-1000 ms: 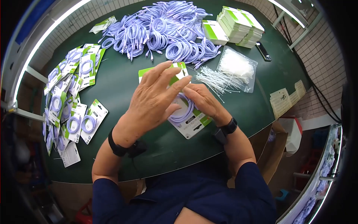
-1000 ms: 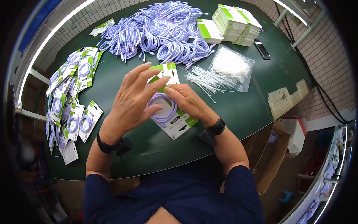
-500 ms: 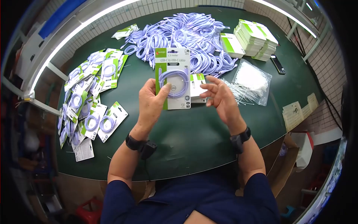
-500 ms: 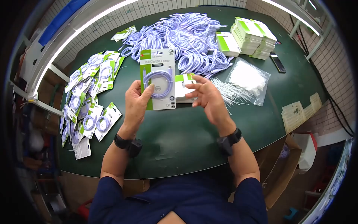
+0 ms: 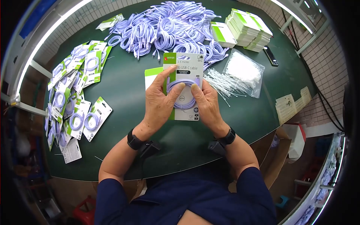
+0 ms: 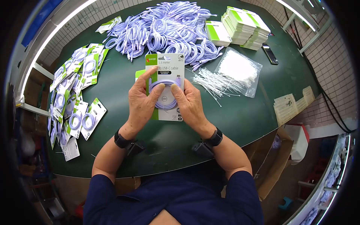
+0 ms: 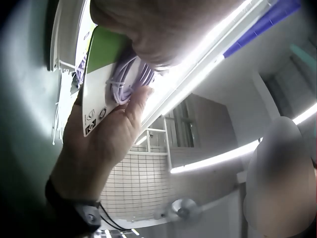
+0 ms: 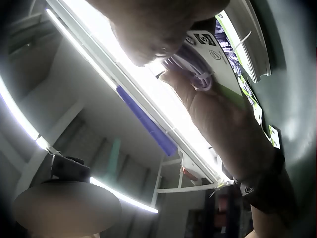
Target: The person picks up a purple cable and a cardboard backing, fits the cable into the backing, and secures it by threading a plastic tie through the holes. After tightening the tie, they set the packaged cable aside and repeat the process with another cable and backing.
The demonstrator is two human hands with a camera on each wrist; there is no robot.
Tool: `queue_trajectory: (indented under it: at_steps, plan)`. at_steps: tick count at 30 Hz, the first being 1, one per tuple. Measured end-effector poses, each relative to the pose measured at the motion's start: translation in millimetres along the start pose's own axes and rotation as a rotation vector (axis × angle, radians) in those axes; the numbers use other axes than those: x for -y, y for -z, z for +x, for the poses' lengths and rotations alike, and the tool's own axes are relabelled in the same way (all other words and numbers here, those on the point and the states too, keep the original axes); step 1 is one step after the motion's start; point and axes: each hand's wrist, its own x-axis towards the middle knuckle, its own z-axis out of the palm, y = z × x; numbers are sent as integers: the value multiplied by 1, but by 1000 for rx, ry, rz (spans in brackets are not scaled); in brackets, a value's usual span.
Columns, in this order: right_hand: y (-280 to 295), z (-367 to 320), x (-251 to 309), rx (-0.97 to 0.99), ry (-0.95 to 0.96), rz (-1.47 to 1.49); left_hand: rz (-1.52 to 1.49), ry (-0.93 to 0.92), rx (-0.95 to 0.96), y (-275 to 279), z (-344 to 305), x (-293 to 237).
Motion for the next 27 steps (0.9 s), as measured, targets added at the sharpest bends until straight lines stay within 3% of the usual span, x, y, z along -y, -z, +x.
queue_trajectory:
  at_steps: [3,10,15,19,27]
  plan:
    - [0,0,0,3,-3,3,-120,-29,-32,-8,4,5]
    - [1,-4,-2,-19,-42,113,-258,159,-30,-7,6,4]
    - [0,-7,-3,-39,-75,19,-229,228,-77,-9,-2,19]
    - [2,-2,-5,-61,-60,-93,-174,156,-58,-13,2,22]
    - [2,-1,3,-130,-36,93,-109,-48,-84,-24,-7,3]
